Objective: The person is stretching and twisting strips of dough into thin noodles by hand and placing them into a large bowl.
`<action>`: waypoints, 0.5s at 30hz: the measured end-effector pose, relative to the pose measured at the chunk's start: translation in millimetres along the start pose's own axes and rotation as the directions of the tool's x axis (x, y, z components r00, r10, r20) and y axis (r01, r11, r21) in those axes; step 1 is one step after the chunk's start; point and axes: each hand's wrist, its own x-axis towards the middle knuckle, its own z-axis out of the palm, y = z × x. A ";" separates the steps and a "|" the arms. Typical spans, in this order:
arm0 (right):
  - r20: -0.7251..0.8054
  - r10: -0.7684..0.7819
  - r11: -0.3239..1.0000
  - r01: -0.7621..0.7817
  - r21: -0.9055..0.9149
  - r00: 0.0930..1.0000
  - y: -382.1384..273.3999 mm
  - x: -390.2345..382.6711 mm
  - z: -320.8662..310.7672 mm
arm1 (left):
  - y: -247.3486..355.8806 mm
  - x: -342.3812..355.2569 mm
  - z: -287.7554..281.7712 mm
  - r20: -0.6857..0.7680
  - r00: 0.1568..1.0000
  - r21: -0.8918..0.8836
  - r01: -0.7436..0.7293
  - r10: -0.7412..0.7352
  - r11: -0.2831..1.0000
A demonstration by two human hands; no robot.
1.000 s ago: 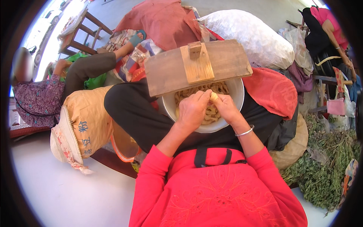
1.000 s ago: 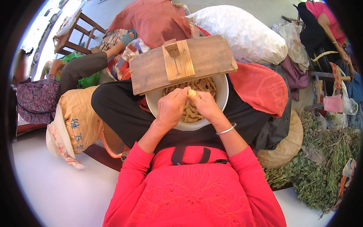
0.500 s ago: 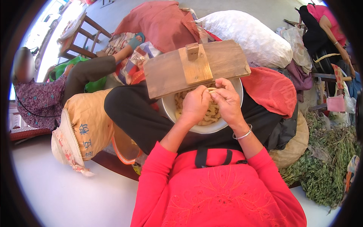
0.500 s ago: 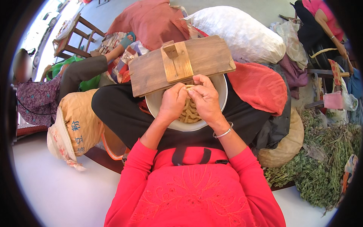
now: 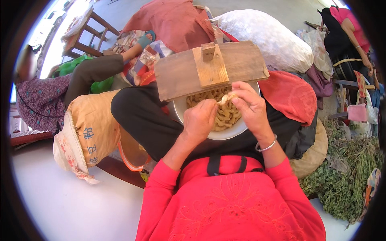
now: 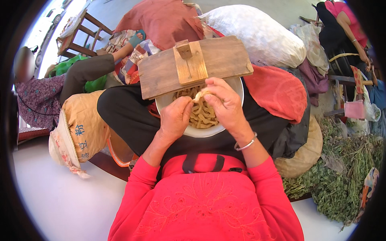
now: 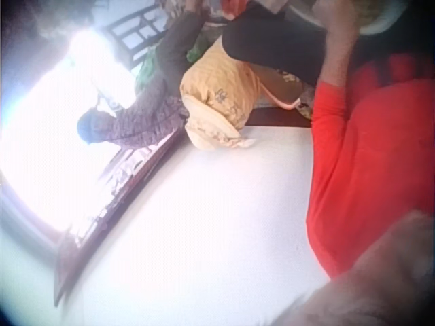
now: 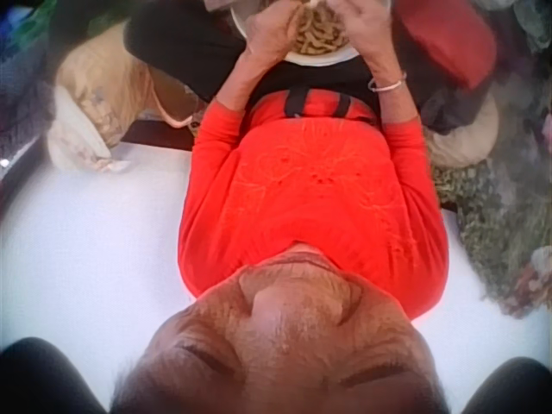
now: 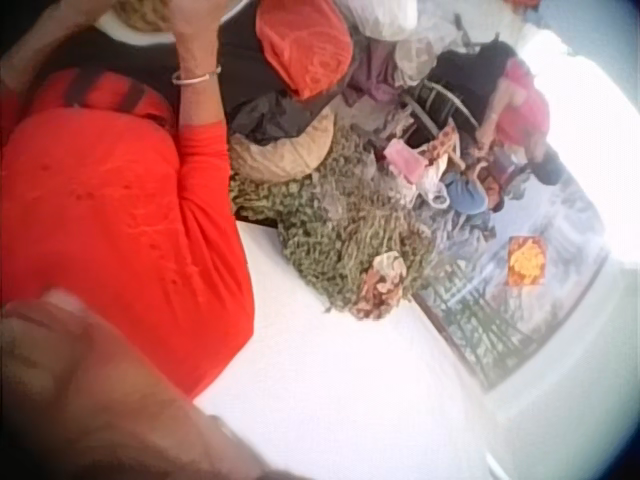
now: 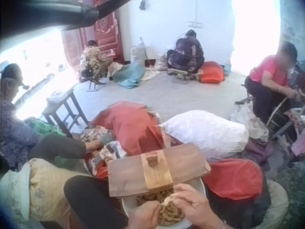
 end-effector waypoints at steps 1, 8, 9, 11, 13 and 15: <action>0.000 0.134 0.989 -0.134 0.063 0.991 -0.1 -0.1 -5.6 | 1.1 2.5 -2.1 -0.019 0.999 0.042 -0.047 0.048 0.998; 0.366 0.428 0.792 -0.147 -0.593 0.826 -14.8 15.0 -34.1 | 6.9 11.2 -7.4 0.051 0.987 0.102 -0.156 0.151 0.982; 0.391 0.356 0.832 -0.096 -0.547 0.849 -13.3 13.9 -36.4 | 6.6 12.6 -8.7 0.053 0.989 0.067 -0.142 0.139 0.988; 0.431 0.205 0.894 0.011 -0.448 0.879 -8.6 10.9 -42.6 | 2.5 12.9 -13.5 0.135 0.985 -0.007 -0.103 0.104 0.995; 0.517 0.157 0.865 0.136 -0.484 0.841 -12.9 11.8 -52.2 | -7.3 11.3 -22.4 0.293 0.954 -0.084 -0.047 0.070 0.995; 0.593 0.146 0.807 0.252 -0.535 0.792 -15.1 13.6 -55.8 | -8.4 8.7 -27.4 0.360 0.932 -0.206 0.114 -0.033 0.972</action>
